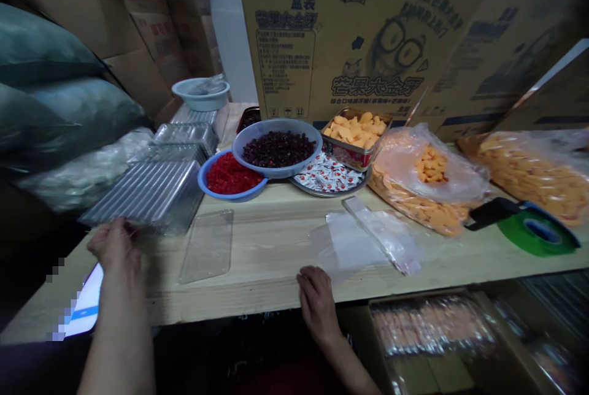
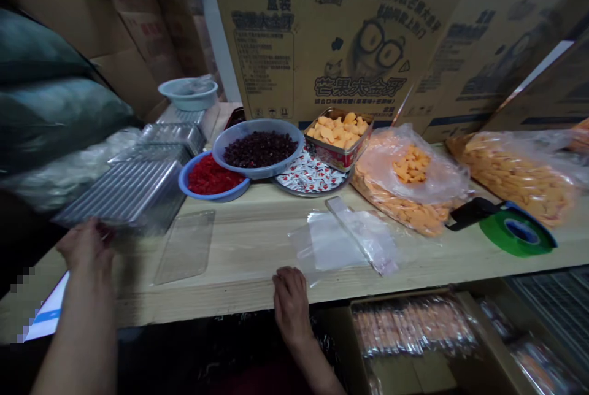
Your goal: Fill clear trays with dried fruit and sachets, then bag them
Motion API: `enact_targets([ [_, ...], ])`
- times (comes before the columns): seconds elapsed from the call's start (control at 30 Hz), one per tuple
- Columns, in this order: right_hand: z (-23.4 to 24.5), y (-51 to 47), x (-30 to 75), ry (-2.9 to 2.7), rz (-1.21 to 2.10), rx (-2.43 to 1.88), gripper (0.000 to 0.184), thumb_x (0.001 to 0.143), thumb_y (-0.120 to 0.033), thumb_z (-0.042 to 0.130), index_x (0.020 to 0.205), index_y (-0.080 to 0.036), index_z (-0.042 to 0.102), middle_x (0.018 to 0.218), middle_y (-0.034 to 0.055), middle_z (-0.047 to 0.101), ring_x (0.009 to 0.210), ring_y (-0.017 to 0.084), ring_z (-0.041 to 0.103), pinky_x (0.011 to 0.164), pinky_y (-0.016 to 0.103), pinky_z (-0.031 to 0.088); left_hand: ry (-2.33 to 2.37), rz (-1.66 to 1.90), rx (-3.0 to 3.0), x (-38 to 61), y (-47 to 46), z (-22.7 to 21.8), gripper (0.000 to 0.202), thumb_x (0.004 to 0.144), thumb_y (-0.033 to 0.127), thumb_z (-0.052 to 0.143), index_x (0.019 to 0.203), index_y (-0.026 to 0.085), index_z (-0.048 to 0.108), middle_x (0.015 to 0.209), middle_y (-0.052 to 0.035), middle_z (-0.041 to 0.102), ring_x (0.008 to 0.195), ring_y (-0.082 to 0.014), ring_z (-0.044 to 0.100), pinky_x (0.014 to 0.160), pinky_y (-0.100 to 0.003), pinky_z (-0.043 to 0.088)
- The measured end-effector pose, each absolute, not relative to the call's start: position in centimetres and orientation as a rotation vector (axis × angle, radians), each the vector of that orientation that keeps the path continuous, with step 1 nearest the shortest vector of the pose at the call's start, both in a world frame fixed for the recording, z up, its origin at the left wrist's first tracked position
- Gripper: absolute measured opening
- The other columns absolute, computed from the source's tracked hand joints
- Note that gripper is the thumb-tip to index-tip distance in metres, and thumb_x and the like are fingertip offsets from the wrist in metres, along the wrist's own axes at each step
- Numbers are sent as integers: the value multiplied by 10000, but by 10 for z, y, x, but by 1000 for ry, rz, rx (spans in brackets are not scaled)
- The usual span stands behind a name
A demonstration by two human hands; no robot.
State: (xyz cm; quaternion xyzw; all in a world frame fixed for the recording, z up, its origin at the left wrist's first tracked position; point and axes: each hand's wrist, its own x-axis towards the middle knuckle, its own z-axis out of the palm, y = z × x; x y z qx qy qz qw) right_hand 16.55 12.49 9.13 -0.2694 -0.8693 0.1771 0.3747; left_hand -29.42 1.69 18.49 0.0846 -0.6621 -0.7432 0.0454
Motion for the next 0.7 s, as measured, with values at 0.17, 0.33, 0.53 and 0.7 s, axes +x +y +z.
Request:
enact_targets([
  [0.17, 96, 124, 167, -2211, 507, -704, 397, 936, -25, 459, 1234, -226, 627, 1205, 102, 638, 1165, 237, 573, 1003, 505, 501, -2018, -2302, 307, -287, 24, 200, 174, 792, 8, 555, 703, 132, 472, 592, 65, 491, 550, -74, 459, 510, -164, 395],
  [0.33, 116, 130, 158, -2205, 656, -670, 310, 970, -112, 505, 1227, -225, 637, 1239, 109, 619, 1214, 252, 550, 1001, 489, 480, -2052, -2327, 288, -289, 20, 200, 131, 795, 7, 525, 728, 120, 521, 570, 54, 502, 550, -72, 462, 540, -183, 380],
  [0.53, 166, 148, 69, -2216, 693, -312, 386, 961, -73, 487, 1282, -248, 609, 1239, 94, 627, 1246, 248, 527, 1056, 507, 429, -1996, -2395, 216, -295, 13, 185, 111, 764, 157, 600, 705, 154, 506, 582, 45, 527, 531, -80, 478, 531, -195, 384],
  [0.7, 195, 139, -49, -2355, 670, -30, 342, 970, -107, 494, 1266, -205, 635, 1367, 81, 600, 1319, 255, 477, 1122, 494, 378, -1960, -2447, 170, -294, 9, 179, 140, 728, 229, 637, 727, 166, 512, 606, 37, 547, 534, -78, 495, 540, -192, 402],
])
